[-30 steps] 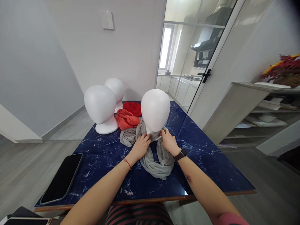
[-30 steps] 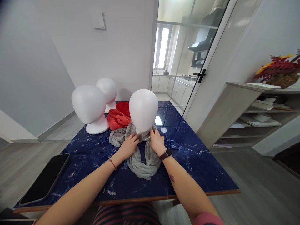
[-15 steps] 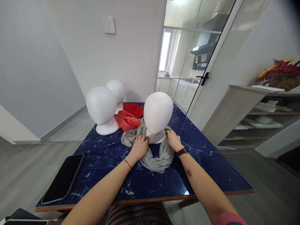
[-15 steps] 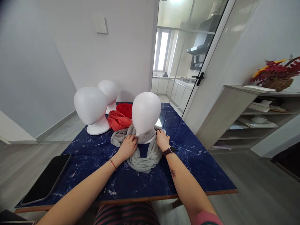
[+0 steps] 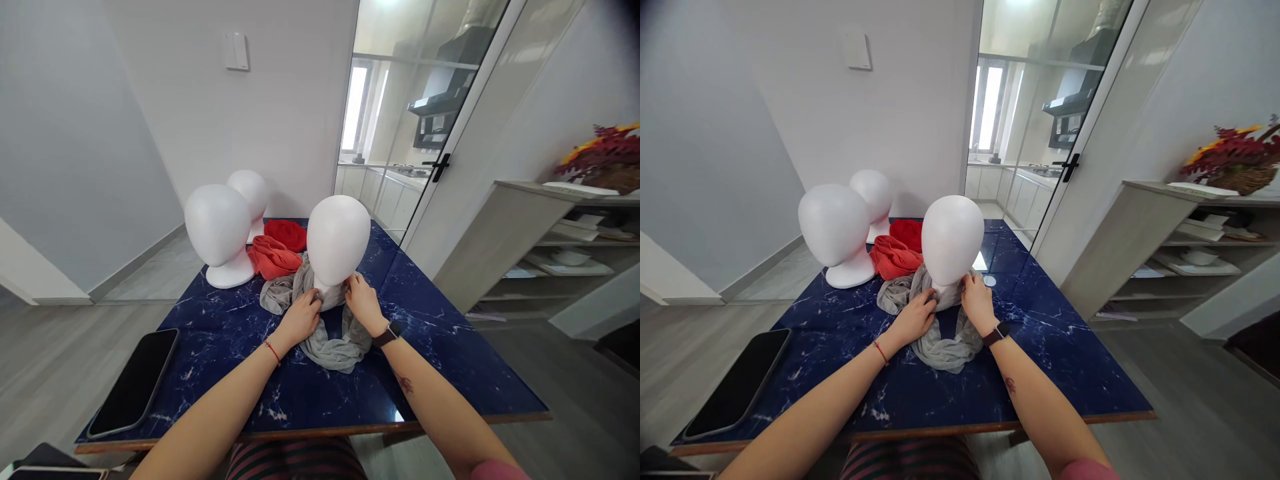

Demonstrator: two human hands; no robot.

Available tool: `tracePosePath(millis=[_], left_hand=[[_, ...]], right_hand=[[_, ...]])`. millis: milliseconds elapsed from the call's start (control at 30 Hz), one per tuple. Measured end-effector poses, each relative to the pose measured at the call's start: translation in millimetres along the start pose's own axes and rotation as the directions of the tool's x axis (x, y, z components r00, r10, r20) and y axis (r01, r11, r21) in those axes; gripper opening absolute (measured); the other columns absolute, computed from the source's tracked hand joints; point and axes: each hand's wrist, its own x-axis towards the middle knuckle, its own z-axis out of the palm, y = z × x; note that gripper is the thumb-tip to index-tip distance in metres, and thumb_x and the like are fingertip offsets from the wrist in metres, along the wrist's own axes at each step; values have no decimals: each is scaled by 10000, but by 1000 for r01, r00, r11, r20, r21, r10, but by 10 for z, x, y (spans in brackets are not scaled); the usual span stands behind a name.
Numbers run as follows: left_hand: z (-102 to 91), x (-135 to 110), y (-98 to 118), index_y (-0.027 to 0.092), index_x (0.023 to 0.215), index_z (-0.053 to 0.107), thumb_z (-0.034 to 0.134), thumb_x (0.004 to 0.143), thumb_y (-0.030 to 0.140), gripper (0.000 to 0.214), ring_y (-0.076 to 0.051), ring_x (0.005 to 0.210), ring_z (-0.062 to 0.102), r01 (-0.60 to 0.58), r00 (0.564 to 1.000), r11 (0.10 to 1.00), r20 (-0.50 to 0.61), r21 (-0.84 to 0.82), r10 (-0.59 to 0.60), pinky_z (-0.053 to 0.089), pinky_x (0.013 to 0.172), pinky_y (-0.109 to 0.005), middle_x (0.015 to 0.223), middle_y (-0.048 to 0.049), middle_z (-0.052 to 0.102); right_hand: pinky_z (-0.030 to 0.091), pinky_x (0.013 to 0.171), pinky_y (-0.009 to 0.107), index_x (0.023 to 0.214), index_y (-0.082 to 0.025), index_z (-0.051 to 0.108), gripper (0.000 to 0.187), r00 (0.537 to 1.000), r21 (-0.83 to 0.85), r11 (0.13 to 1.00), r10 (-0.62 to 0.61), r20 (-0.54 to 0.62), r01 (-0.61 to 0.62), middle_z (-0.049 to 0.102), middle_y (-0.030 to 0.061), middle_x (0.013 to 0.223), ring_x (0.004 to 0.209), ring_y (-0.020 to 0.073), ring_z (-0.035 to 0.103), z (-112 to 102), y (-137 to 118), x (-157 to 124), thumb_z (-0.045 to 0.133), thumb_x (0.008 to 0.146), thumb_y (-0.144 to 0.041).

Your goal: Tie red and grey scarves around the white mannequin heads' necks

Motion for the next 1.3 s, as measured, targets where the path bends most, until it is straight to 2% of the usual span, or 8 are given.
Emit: tracePosePath(millis=[100,333,500,600,733,1067,1200,1300], left_hand=[[-50,-6,25,141,901,567,497,774,151,144,-264,1193,443,1,1000,1000,22,-23,0,401,1011,-418,1271,-162,443],[-108,-9,108,114,983,558,505,735,133,254,-283,1188,457,12,996,999,83,38,-16,392,1001,-425,1285,-187,451],[-113,3,161,144,1019,537,472,754,101,277,-267,1130,503,42,995,996,82,84,-49,416,917,-410,1264,-154,493],[-127,18,168,169,993,544,441,787,123,234,-267,987,567,97,991,987,82,124,-108,409,843,-407,1049,-121,599],[-137,28,121,160,940,555,420,799,133,197,-272,880,577,192,976,961,62,198,-208,381,797,-411,882,-111,620],[-116,-6,35,138,944,589,471,804,197,193,-263,1044,519,286,958,943,-37,171,-284,343,907,-413,1101,-151,569],[-97,-14,59,150,991,592,471,829,234,219,-271,1024,528,302,953,943,-5,139,-304,370,874,-426,1111,-151,567],[-88,-36,63,163,1045,584,474,838,244,248,-255,984,540,285,957,955,39,84,-289,398,832,-412,1083,-130,567]], right_hand=[[390,689,290,1013,-185,542,201,993,-16,997,-68,98,70,549,78,981,821,188,553,-93,-40,-41,423,855,-150],[380,828,316,1168,-223,512,372,984,16,988,-152,98,151,483,107,1202,1068,228,467,-217,-232,-98,421,829,-100],[370,792,323,1026,-196,592,280,976,-51,986,-152,155,161,529,112,1121,987,226,502,-186,-200,-114,409,835,-107],[363,760,321,930,-171,623,257,973,-64,985,-148,174,161,563,118,1064,925,219,526,-157,-139,-94,373,873,-158],[346,754,318,864,-175,651,297,968,-55,991,-108,225,124,599,110,1029,888,207,552,-128,-21,-33,355,889,-176],[346,774,338,860,-233,672,330,960,-95,995,21,279,6,609,70,1011,877,196,566,-43,241,62,352,874,-156],[365,770,334,936,-234,661,318,963,-148,986,115,244,-80,585,92,1049,910,206,554,-15,285,82,355,879,-171],[374,781,309,962,-209,638,291,982,-95,990,117,148,-104,571,98,1056,941,199,545,1,274,104,364,876,-165]])
